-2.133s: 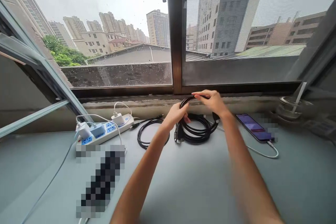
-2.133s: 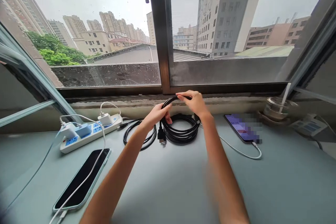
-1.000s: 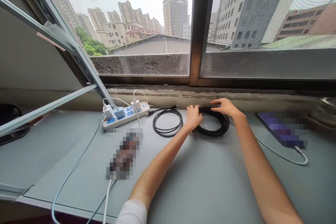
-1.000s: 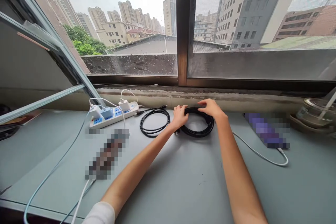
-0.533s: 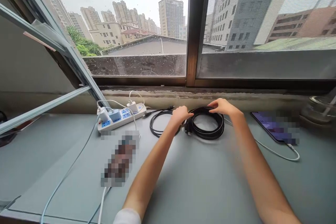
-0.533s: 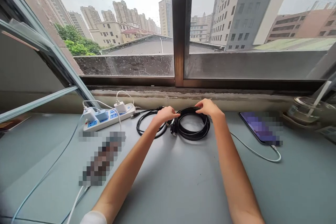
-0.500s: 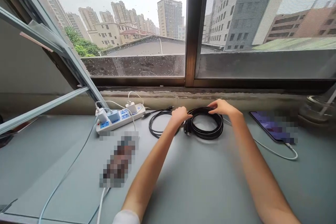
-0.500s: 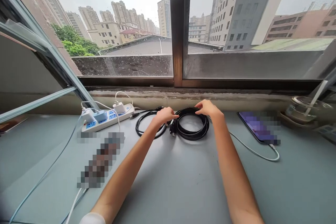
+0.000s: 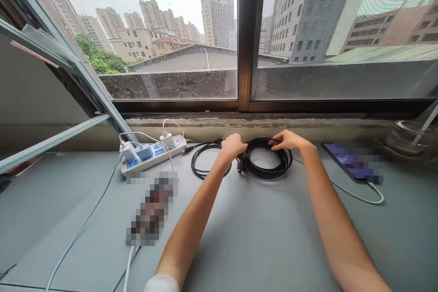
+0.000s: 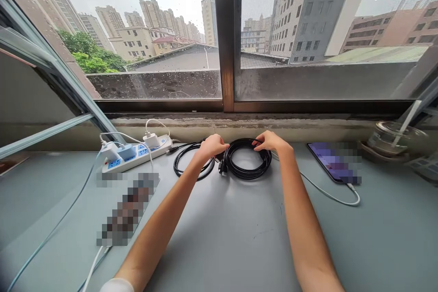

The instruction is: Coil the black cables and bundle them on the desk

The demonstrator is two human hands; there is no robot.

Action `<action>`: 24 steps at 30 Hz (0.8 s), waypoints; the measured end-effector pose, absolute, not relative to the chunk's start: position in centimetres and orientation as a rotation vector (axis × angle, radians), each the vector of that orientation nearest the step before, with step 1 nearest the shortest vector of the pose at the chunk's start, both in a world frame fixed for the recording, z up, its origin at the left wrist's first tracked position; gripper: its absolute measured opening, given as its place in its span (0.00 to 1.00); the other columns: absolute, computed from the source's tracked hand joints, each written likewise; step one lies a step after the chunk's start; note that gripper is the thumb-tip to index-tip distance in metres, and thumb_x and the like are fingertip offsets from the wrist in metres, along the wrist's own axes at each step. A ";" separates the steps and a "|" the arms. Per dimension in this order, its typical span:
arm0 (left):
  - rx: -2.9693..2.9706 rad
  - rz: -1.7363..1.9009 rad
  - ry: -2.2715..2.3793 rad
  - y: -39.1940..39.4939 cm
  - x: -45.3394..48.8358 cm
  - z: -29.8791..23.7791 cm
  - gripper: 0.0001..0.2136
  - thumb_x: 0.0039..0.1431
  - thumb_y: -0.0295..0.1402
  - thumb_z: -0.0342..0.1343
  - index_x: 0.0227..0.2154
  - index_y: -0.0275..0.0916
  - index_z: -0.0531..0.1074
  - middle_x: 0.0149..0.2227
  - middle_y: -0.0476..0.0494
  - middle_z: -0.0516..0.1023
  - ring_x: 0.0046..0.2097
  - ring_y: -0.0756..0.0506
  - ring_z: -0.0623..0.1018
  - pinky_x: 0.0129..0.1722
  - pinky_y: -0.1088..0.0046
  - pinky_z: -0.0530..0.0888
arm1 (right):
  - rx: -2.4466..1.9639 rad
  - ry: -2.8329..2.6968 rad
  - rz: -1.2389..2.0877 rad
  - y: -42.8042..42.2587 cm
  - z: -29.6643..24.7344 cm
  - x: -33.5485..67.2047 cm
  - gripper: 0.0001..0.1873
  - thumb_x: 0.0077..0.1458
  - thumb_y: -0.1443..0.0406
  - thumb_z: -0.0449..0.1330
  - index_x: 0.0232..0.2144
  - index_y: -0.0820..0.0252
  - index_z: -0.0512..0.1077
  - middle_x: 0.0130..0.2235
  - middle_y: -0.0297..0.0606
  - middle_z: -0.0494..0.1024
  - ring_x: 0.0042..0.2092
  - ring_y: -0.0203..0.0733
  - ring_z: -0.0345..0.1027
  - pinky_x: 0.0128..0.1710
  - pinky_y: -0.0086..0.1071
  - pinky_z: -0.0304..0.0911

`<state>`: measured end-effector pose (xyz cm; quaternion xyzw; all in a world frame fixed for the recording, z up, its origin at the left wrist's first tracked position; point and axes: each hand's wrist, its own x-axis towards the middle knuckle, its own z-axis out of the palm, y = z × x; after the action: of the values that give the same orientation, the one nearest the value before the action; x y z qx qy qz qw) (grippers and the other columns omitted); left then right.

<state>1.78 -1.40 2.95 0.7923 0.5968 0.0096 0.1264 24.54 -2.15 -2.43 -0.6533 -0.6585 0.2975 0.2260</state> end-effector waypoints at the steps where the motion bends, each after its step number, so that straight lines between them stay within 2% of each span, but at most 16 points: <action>1: 2.309 0.024 1.728 -1.7 1.8 3.2 0.11 0.56 0.38 0.51 0.31 0.36 0.74 0.33 0.39 0.80 0.38 0.42 0.80 0.39 0.69 0.70 | -1.781 -1.820 0.816 -2.2 -2.4 24.5 0.11 0.42 0.67 0.64 0.33 0.60 0.79 0.34 0.36 0.80 0.36 0.40 0.71 0.32 0.25 0.63; 6: 2.307 -0.032 1.663 -2.6 2.0 4.2 0.07 0.51 0.29 0.50 0.29 0.36 0.73 0.28 0.44 0.80 0.28 0.47 0.79 0.37 0.72 0.70 | -1.701 -1.820 0.687 -1.9 -2.2 23.9 0.09 0.49 0.66 0.60 0.34 0.61 0.77 0.36 0.37 0.80 0.39 0.40 0.71 0.36 0.26 0.63; 11: 2.327 -0.061 1.650 -2.8 2.1 4.2 0.12 0.51 0.28 0.50 0.39 0.36 0.72 0.28 0.45 0.81 0.29 0.46 0.80 0.39 0.70 0.70 | -1.771 -1.706 0.422 -1.0 -2.3 23.1 0.13 0.53 0.64 0.58 0.41 0.59 0.76 0.43 0.39 0.78 0.43 0.44 0.70 0.41 0.32 0.63; 14: 2.327 -0.114 1.629 -2.9 2.4 3.8 0.10 0.54 0.32 0.50 0.37 0.36 0.72 0.26 0.44 0.80 0.30 0.45 0.80 0.38 0.71 0.70 | -1.837 -1.636 0.311 -0.9 -2.7 22.5 0.15 0.54 0.63 0.58 0.44 0.57 0.75 0.47 0.40 0.77 0.48 0.48 0.69 0.44 0.35 0.62; 17: 2.334 -0.143 1.642 -3.0 2.6 3.5 0.12 0.56 0.38 0.50 0.35 0.36 0.73 0.29 0.41 0.81 0.35 0.43 0.80 0.40 0.70 0.70 | -1.867 -1.649 0.307 -1.0 -3.3 22.0 0.12 0.54 0.62 0.58 0.41 0.56 0.76 0.47 0.39 0.77 0.48 0.46 0.69 0.43 0.33 0.63; 21: 2.372 -0.084 1.741 -2.7 2.6 3.3 0.15 0.56 0.36 0.52 0.45 0.36 0.69 0.49 0.36 0.76 0.53 0.40 0.73 0.47 0.67 0.68 | -1.926 -1.680 0.366 -1.2 -3.5 22.1 0.15 0.50 0.61 0.62 0.41 0.57 0.76 0.45 0.38 0.78 0.46 0.44 0.71 0.43 0.30 0.63; 22: 2.375 -0.082 1.747 -2.6 2.5 3.2 0.16 0.56 0.35 0.53 0.47 0.37 0.68 0.50 0.36 0.75 0.53 0.40 0.73 0.47 0.67 0.68 | -1.962 -1.668 0.376 -1.3 -3.4 22.3 0.17 0.48 0.60 0.63 0.43 0.57 0.75 0.45 0.39 0.78 0.46 0.45 0.71 0.42 0.31 0.64; 24: 2.366 -0.107 1.730 -2.4 2.4 3.2 0.15 0.55 0.33 0.54 0.46 0.37 0.69 0.45 0.37 0.78 0.50 0.40 0.75 0.45 0.68 0.69 | -2.046 -1.632 0.389 -1.5 -3.1 22.7 0.21 0.45 0.58 0.65 0.42 0.57 0.76 0.44 0.40 0.78 0.45 0.48 0.71 0.42 0.33 0.64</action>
<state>2.39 -2.45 3.17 0.8023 0.5867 -0.0363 0.1039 22.75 -1.50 -3.06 -0.7496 -0.5981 0.1424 0.2453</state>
